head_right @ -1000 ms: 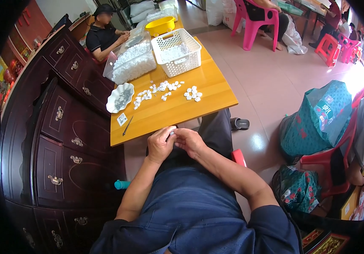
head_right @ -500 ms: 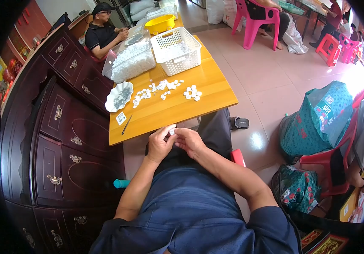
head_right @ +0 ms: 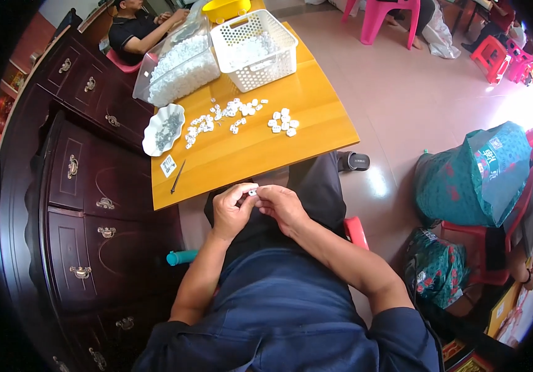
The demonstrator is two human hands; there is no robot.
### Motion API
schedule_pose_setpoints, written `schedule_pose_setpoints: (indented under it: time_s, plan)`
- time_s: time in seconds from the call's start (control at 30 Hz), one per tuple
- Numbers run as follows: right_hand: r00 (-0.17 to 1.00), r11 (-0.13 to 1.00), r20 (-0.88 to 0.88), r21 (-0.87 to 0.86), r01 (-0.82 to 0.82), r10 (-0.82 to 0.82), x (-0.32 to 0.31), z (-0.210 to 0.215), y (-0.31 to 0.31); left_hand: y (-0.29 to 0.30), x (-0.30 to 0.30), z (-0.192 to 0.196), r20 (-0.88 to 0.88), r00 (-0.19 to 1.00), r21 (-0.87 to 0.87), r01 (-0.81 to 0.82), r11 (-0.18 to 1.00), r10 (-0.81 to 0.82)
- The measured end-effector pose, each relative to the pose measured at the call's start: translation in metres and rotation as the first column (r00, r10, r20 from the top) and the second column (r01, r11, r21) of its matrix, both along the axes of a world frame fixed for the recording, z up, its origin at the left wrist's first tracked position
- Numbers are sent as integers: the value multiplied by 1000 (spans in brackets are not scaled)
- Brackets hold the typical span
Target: Assembling small white plastic components by hand at a table in a shared workspace.
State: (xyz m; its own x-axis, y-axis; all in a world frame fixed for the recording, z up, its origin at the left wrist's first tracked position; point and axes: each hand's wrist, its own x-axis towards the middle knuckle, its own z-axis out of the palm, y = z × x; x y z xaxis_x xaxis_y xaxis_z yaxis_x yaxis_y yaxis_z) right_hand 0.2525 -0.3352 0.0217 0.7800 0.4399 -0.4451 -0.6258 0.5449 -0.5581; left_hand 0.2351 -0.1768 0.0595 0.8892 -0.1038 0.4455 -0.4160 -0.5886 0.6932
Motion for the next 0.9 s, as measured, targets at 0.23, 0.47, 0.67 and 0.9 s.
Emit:
schedule_pose_setpoints:
  time_s: [0.23,0.47,0.67,0.9]
  plan:
    - [999,999,33,-25,39,-38,1,11,-6,-3,6,0,-152,988,-185,9,983,-38]
    - [996,995,65,-65,69,-65,11,22,-14,-3,30,5,-152,980,-198,94,976,-126]
    - [988,986,45,-64,152,-149,18,12,-18,-17,51,22,-223,961,-26,164,986,-165]
    - [989,988,33,-46,149,-147,25,21,-21,-7,77,28,-250,957,113,178,977,-146]
